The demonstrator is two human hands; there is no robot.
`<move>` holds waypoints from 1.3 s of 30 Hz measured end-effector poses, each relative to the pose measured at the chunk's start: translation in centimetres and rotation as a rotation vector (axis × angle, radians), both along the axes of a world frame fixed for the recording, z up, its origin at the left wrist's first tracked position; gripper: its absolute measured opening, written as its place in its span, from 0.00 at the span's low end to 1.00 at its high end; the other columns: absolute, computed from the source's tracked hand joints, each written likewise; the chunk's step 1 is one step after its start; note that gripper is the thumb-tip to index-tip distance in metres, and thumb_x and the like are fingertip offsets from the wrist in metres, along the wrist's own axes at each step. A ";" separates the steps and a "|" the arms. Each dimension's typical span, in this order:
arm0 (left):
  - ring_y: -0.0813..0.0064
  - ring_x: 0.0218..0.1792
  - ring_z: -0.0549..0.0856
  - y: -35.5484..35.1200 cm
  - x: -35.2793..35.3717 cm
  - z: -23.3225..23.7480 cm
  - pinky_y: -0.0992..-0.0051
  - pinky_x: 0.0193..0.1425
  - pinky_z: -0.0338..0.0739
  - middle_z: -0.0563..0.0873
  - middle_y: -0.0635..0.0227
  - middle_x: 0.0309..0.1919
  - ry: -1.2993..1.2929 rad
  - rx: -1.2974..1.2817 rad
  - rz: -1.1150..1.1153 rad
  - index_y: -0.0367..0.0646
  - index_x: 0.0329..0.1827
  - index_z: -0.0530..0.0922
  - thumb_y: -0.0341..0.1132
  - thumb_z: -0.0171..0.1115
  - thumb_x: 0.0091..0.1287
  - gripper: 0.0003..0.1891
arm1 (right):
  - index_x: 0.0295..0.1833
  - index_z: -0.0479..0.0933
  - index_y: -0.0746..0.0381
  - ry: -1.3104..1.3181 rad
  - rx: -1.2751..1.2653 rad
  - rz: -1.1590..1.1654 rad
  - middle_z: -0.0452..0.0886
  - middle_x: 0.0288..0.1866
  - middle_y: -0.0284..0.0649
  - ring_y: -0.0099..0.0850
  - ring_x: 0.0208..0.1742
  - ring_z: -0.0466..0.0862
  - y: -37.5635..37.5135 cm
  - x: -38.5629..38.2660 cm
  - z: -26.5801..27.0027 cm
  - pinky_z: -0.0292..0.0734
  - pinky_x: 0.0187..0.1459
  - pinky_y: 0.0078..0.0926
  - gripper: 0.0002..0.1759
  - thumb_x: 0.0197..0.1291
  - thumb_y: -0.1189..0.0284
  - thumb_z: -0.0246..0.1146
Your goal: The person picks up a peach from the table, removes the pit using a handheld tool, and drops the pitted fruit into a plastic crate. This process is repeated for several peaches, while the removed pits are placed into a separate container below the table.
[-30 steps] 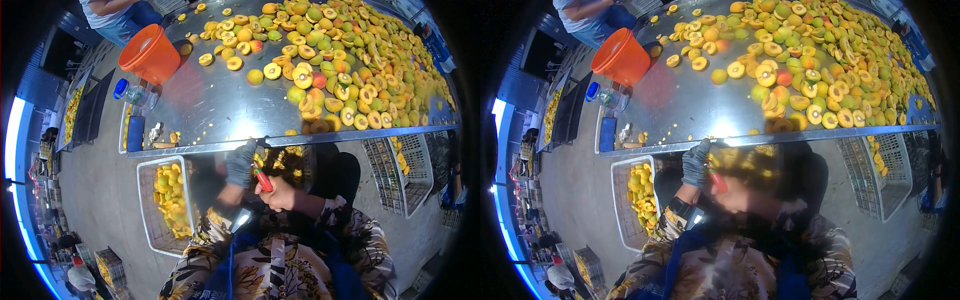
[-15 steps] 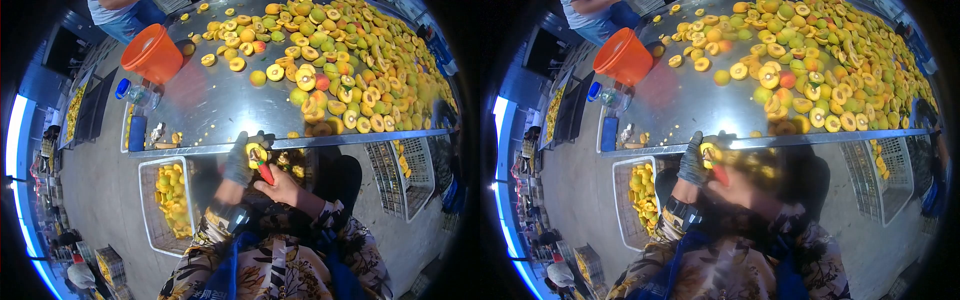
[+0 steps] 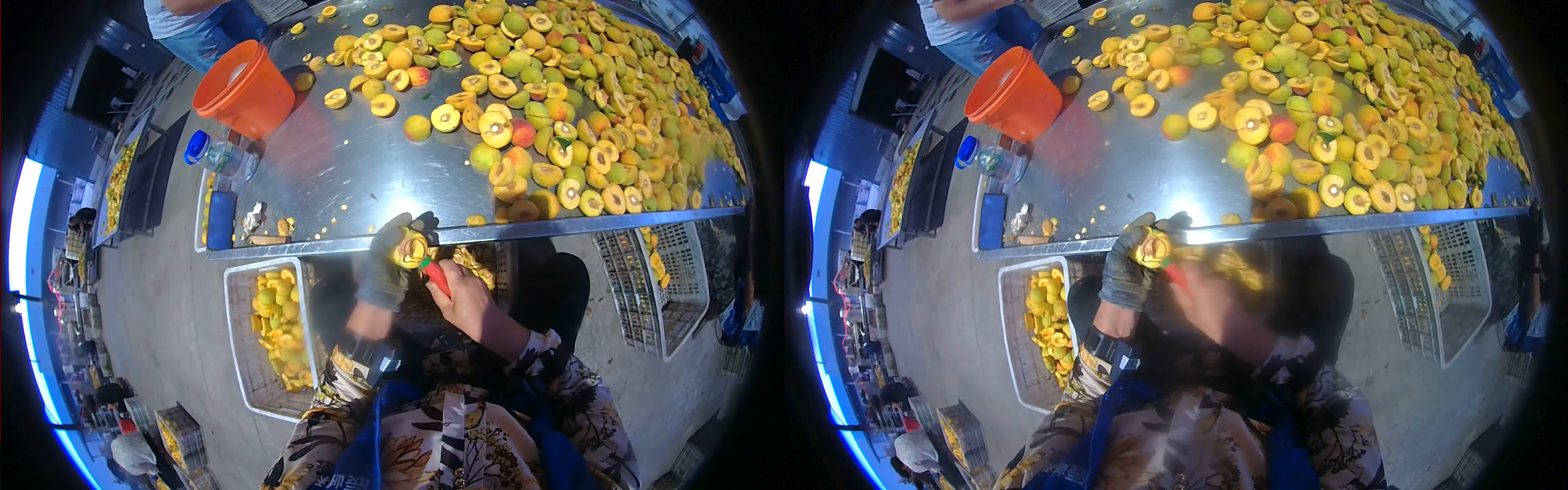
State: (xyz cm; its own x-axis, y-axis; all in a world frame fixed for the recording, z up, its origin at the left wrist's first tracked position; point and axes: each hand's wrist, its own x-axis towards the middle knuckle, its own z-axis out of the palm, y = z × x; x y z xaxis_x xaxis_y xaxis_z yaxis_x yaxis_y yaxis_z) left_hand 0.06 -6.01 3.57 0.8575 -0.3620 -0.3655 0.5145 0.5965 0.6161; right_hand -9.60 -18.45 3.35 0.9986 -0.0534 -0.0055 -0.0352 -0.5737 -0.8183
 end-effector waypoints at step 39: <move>0.74 0.19 0.79 0.8 -0.6 -0.5 0.79 0.23 0.73 0.81 0.60 0.20 -0.102 0.360 -0.195 0.36 0.25 0.79 0.45 0.61 0.60 0.18 | 0.43 0.65 0.60 0.797 0.686 0.268 0.68 0.21 0.35 0.21 0.11 0.67 0.3 0.5 2.1 0.64 0.12 0.22 0.09 0.55 0.77 0.52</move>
